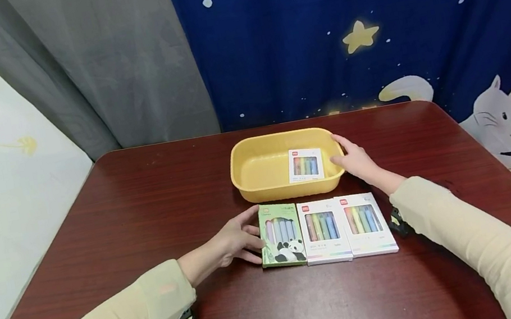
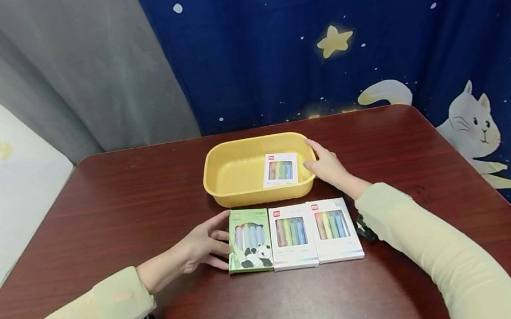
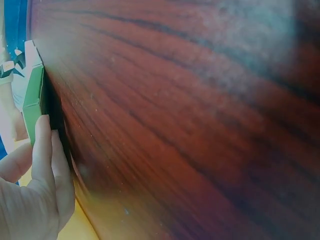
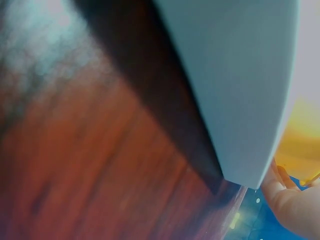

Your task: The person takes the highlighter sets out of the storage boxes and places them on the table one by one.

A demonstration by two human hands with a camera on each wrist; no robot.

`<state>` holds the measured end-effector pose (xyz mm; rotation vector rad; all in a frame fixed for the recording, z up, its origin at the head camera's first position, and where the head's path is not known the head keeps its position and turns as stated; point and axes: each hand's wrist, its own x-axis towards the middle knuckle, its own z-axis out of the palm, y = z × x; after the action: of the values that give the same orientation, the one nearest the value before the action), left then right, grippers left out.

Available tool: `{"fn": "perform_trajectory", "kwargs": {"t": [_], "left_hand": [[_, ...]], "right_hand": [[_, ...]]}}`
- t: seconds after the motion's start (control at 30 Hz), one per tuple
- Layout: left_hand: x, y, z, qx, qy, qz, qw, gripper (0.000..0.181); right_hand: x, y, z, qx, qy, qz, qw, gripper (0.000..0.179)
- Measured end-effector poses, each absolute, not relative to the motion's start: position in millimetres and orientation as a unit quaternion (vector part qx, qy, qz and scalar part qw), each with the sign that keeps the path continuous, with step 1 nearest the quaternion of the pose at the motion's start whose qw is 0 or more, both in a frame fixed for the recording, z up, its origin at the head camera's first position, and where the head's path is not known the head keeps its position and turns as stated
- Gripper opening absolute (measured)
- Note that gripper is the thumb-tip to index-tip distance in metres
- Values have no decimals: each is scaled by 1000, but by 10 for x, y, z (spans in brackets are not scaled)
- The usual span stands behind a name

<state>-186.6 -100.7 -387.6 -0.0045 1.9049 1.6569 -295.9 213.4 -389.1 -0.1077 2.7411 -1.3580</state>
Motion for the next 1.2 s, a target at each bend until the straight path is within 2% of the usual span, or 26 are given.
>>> {"fn": "perform_trajectory", "kwargs": {"t": [1.2], "left_hand": [[-1936,-892,-3775,-27,797,523,303,87]], "right_hand": [[-2959,2129,-3886,-31,893,-447,44,65]]}}
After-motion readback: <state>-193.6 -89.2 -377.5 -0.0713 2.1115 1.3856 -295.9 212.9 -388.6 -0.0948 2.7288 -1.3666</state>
